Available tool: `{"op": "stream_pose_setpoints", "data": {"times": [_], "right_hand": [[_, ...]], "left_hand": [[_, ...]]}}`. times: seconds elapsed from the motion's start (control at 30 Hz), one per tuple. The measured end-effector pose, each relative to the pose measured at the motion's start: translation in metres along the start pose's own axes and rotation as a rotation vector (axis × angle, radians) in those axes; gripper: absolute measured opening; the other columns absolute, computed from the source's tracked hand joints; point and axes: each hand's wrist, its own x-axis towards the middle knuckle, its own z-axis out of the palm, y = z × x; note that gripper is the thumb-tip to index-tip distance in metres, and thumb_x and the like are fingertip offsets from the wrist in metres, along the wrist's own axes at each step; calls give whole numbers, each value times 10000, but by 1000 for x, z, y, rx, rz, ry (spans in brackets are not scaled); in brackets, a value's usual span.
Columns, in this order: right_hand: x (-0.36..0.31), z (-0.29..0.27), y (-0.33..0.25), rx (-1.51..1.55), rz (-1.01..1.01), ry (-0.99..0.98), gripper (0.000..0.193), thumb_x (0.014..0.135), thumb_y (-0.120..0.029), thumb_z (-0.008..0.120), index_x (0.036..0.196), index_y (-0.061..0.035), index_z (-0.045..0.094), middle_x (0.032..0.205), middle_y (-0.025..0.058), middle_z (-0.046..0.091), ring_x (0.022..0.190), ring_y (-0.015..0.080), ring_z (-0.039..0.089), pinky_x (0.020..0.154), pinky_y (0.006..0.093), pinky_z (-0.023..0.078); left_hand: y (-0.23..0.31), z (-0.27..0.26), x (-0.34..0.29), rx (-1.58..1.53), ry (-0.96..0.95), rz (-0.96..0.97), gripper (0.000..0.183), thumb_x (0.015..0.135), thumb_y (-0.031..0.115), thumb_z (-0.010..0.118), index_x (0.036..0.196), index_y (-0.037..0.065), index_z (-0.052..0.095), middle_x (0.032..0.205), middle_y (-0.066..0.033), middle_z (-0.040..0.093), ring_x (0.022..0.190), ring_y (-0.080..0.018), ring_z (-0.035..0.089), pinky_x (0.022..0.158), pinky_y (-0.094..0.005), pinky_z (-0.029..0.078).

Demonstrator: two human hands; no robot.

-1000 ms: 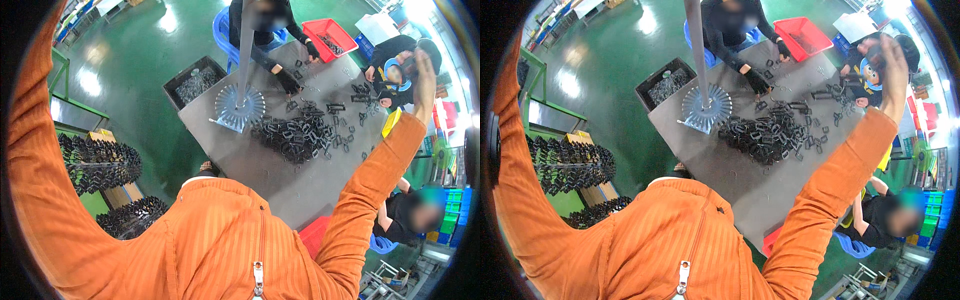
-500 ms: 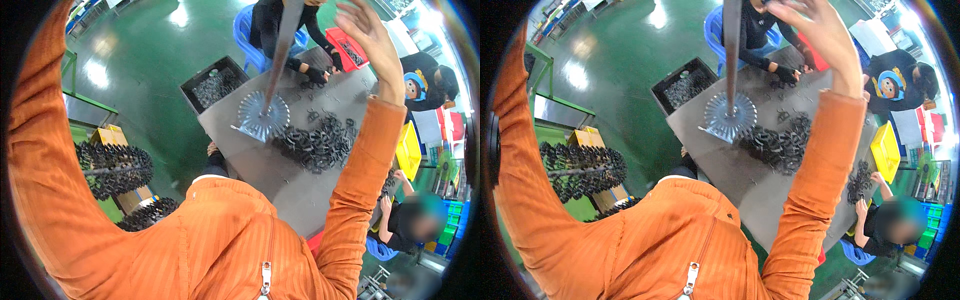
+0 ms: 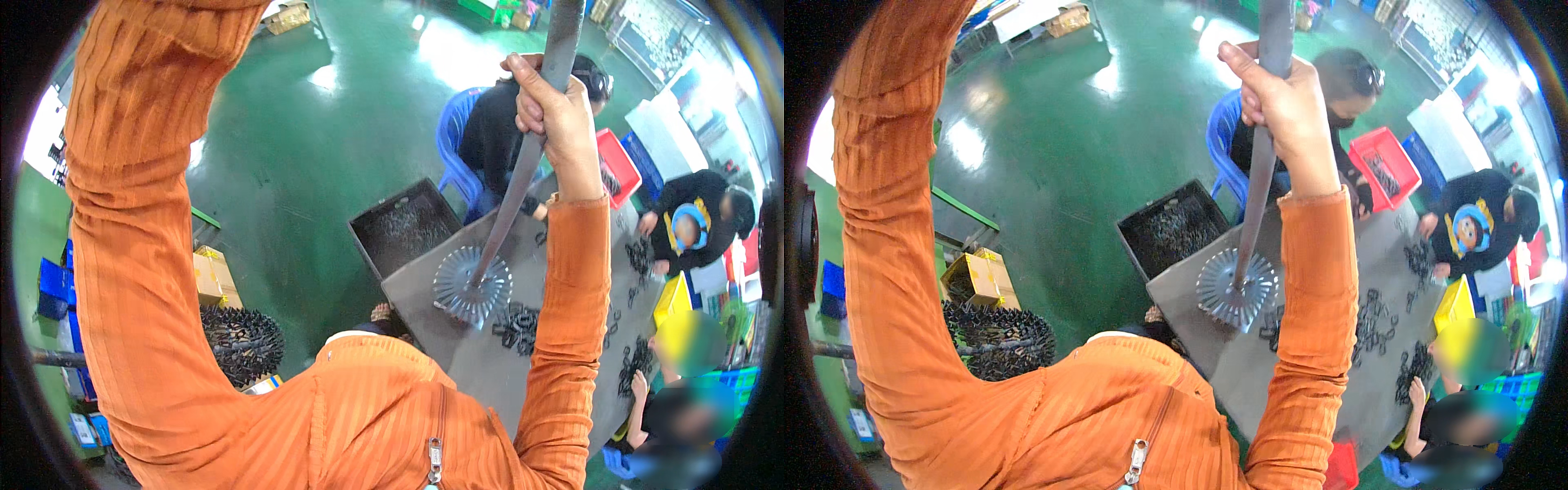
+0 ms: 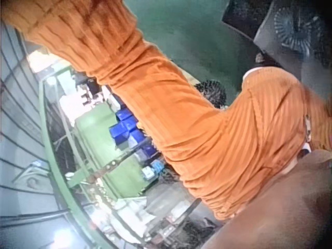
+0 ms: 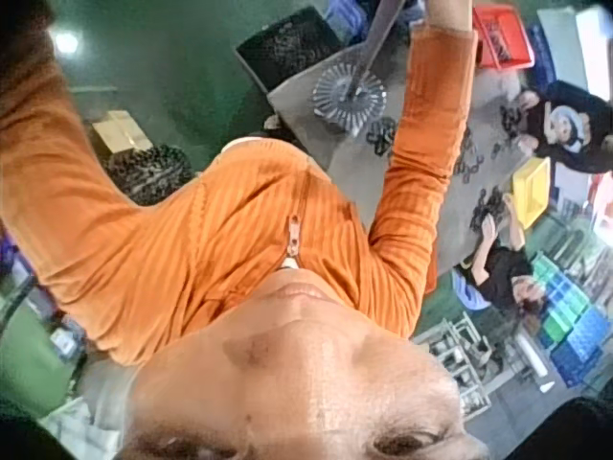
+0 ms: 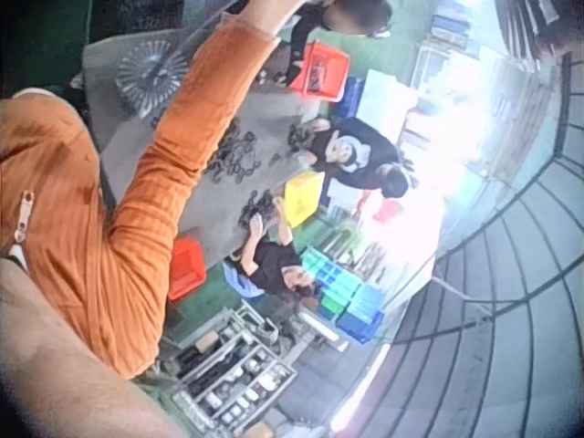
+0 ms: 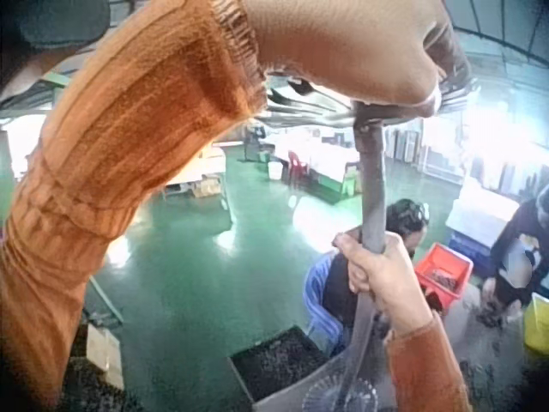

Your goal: The person hangs small black components onto the branches of a vertical metal rack tree by hand, then lifts the full rack and replaces it with an empty one to continue hanging more items.

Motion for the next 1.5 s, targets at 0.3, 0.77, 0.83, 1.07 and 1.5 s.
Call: {"op": "stream_pose_setpoints", "data": {"times": [0.3, 0.77, 0.83, 1.07, 1.5], "right_hand": [[55, 128, -38, 262, -136, -314, 310, 992, -293, 705, 1020, 15, 678, 564, -65, 383, 447, 53, 346, 478, 253, 314], [162, 443, 67, 465, 16, -637, 229, 920, -194, 747, 781, -33, 662, 542, -18, 534, 418, 83, 478, 400, 263, 358], [164, 478, 109, 446, 24, -599, 229, 894, -144, 725, 715, -35, 634, 548, -2, 561, 432, 98, 506, 407, 276, 371], [161, 591, 244, 420, 88, -681, 275, 920, -156, 738, 714, -34, 603, 560, 11, 575, 464, 102, 521, 436, 281, 390], [160, 727, 262, 66, -75, -521, 325, 924, -283, 789, 964, 29, 703, 710, 113, 685, 654, 123, 615, 644, 340, 516]], "left_hand": [[-33, -13, -23, 14, -25, -118, 491, 819, 55, 687, 1307, 17, 659, 1220, -194, 689, 889, -320, 745, 795, -406, 603], [-204, 86, -159, 32, 39, -341, 541, 825, 71, 709, 1359, 39, 629, 1345, -165, 660, 941, -315, 746, 845, -396, 610], [-217, 137, -196, 48, 102, -314, 589, 826, 88, 716, 1403, 61, 601, 1408, -137, 628, 1021, -295, 734, 875, -365, 619], [-250, 265, -310, -94, -52, -467, 756, 866, 148, 682, 1567, 157, 401, 1623, 19, 409, 1326, -213, 584, 885, -332, 629], [-293, 322, -476, 29, 123, -708, 595, 913, 188, 666, 1475, 339, 542, 1539, 91, 506, 1432, -203, 458, 1194, -425, 422]]}}
